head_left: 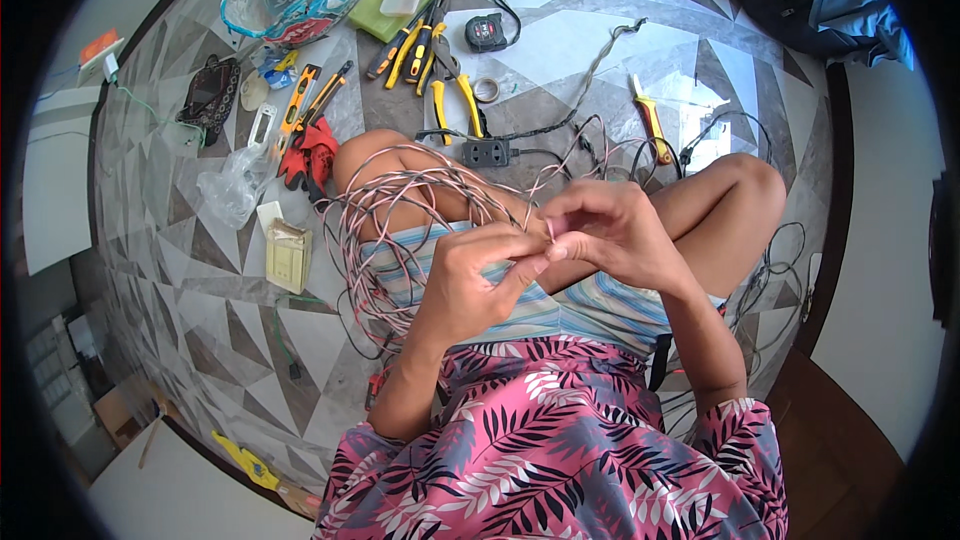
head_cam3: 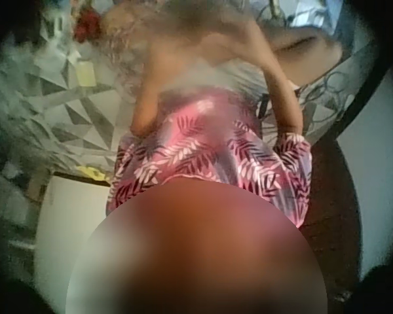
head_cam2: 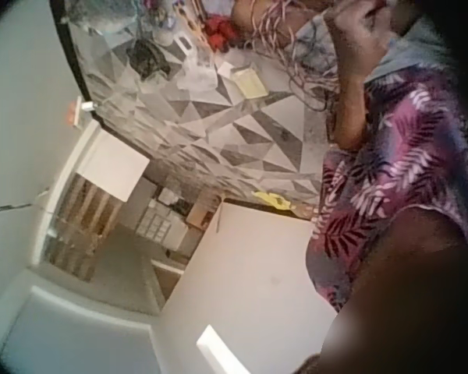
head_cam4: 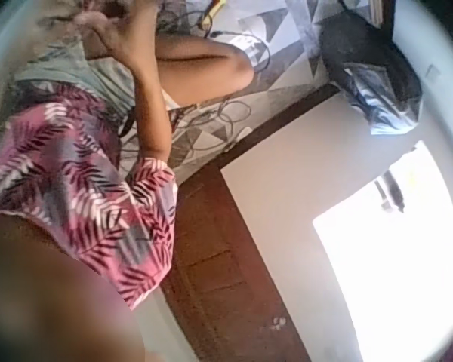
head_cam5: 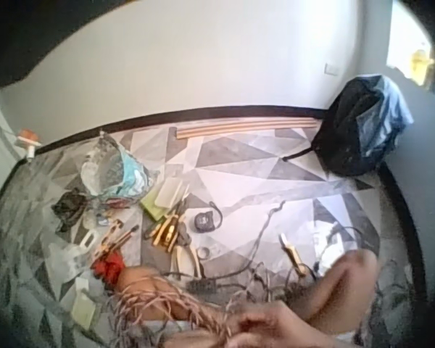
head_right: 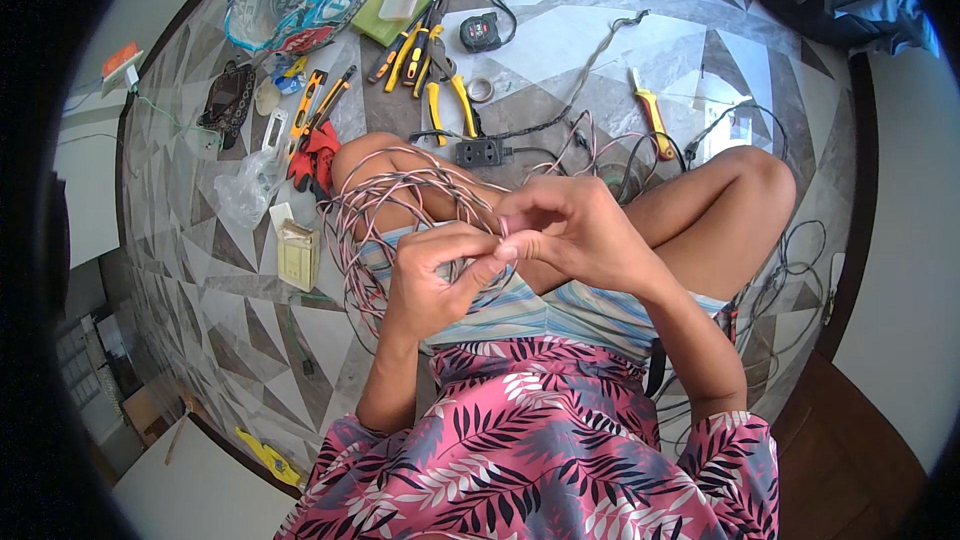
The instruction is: Stripping and preparing electrical wires to be connected to a multi-socket power outlet.
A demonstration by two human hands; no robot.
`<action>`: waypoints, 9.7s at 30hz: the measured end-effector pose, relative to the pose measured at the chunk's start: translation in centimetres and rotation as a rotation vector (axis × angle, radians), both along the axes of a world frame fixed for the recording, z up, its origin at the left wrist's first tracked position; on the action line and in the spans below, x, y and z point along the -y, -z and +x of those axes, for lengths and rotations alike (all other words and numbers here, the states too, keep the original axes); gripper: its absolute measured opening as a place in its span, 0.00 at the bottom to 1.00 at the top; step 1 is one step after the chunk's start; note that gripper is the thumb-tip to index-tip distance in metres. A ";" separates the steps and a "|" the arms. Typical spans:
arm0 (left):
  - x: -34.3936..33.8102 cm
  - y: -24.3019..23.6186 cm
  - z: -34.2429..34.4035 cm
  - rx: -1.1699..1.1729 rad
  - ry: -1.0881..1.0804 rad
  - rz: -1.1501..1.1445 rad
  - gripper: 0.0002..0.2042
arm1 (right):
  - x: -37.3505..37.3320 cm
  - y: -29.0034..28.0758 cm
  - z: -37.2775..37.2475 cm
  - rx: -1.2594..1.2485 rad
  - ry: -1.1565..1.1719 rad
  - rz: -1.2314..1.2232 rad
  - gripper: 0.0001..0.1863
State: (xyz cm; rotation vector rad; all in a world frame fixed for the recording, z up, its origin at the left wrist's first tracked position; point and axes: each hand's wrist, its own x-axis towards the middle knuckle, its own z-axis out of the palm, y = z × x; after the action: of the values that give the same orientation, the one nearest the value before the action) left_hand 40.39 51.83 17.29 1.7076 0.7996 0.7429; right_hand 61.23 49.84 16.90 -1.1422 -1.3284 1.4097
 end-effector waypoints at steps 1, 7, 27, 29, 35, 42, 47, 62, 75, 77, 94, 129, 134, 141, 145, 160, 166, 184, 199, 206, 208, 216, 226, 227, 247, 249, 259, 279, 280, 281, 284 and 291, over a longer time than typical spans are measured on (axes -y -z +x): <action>0.1 -0.1 0.1 -0.040 -0.034 0.101 0.06 | 0.3 0.1 -0.2 -0.100 0.022 -0.223 0.12; 1.0 0.4 1.2 -0.156 -0.117 0.232 0.06 | 1.2 0.5 -1.9 -0.081 0.197 -0.284 0.14; 1.5 2.7 3.0 0.332 -0.511 -0.707 0.09 | 1.4 3.4 -3.5 0.453 0.385 0.846 0.13; 1.8 3.0 3.4 0.410 -0.524 -0.796 0.09 | 1.4 3.5 -3.4 0.436 0.386 0.850 0.12; 2.1 3.2 3.4 0.349 -0.450 -0.579 0.09 | 2.5 1.7 -1.8 0.069 0.366 0.182 0.09; 2.1 2.9 3.4 0.233 -0.389 -0.332 0.10 | 2.3 0.5 -1.9 0.570 0.256 0.276 0.11; 2.1 2.9 3.1 0.100 -0.439 -0.290 0.10 | 2.2 1.0 -2.6 0.724 0.212 0.389 0.09; 1.7 5.4 3.2 0.307 -0.609 -0.494 0.12 | 2.9 2.7 -4.2 0.751 0.192 0.561 0.08; 0.2 4.2 0.1 0.260 -0.258 -0.756 0.13 | 3.5 1.9 -3.0 0.308 0.273 0.116 0.06; 0.5 4.0 0.0 0.270 -0.194 -0.746 0.16 | 3.3 1.3 -2.4 0.343 0.275 0.110 0.05; 1.9 5.9 0.9 0.423 0.002 -1.023 0.18 | -0.3 -0.3 1.8 0.243 -0.445 0.268 0.37; 2.4 3.4 2.2 -0.147 -0.243 0.070 0.06 | 2.0 1.3 0.2 0.544 -0.017 0.165 0.07; 2.3 3.9 2.8 -0.041 -0.359 -0.293 0.08 | 2.5 2.1 -1.4 0.627 0.072 0.438 0.07; 2.9 5.1 3.9 0.307 -0.448 -0.665 0.09 | 2.9 1.5 -1.2 0.632 0.174 0.235 0.08; 2.4 4.2 3.0 0.140 -0.297 -0.469 0.10 | 2.8 0.9 -0.7 0.689 0.147 0.225 0.08; 0.2 4.0 1.1 0.033 -0.270 -0.314 0.06 | 2.4 1.3 -1.2 0.810 0.112 0.443 0.06; 0.0 3.6 1.0 -0.122 -0.133 0.073 0.07 | 2.2 1.1 -1.8 0.744 0.072 0.401 0.09; 0.1 3.9 1.2 -0.065 -0.206 0.065 0.04 | 1.1 1.2 -2.3 0.749 0.067 0.454 0.07; 1.2 5.5 3.2 0.393 -0.562 -0.673 0.08 | 2.1 2.2 -2.7 0.791 0.111 0.626 0.08; 0.8 6.0 2.9 0.554 -0.569 -0.777 0.07 | 2.3 2.1 -2.6 0.750 0.109 0.635 0.07; 0.7 5.8 3.0 0.528 -0.547 -0.765 0.08 | 2.4 1.9 -2.5 0.751 0.105 0.635 0.07; 0.6 4.4 1.7 0.355 -0.106 -0.772 0.13 | 1.8 -0.1 -1.4 0.404 0.138 0.287 0.10; 1.5 5.2 1.4 0.415 0.011 -0.702 0.11 | 0.6 1.8 0.4 0.477 0.069 0.260 0.14; 1.5 5.1 1.3 0.313 0.003 -0.541 0.11 | 0.8 1.9 0.4 0.485 0.080 0.239 0.15; 2.0 6.1 2.9 0.354 -0.392 -0.561 0.12 | 2.7 1.7 -1.2 0.460 0.099 0.210 0.07; 1.9 5.8 2.5 0.294 -0.326 -0.544 0.12 | 2.7 1.5 -1.0 0.409 0.098 0.083 0.08; 2.2 6.3 3.0 0.237 -0.426 -0.632 0.12 | 2.6 2.6 -2.0 0.754 0.096 0.527 0.07; 2.1 6.3 1.6 0.265 -0.142 -0.943 0.11 | 2.2 0.3 0.0 0.237 -0.107 0.248 0.16; 2.3 6.4 1.6 0.275 -0.128 -0.949 0.11 | 1.9 0.4 0.0 0.323 -0.125 0.325 0.17; 2.4 6.5 1.6 0.300 -0.093 -0.955 0.10 | 1.8 0.5 0.0 0.309 -0.107 0.309 0.18; 2.6 6.5 1.6 0.371 -0.046 -1.005 0.08 | 1.2 0.9 0.3 0.632 -0.138 0.526 0.20; 4.1 5.1 2.4 0.686 -0.337 -0.943 0.11 | 1.2 2.0 -0.5 0.543 -0.018 0.375 0.10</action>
State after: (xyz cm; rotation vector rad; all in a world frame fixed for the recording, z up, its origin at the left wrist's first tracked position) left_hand 42.75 47.73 12.15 0.4271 0.7597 0.9002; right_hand 60.75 48.69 14.88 -1.2980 -1.8872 0.8267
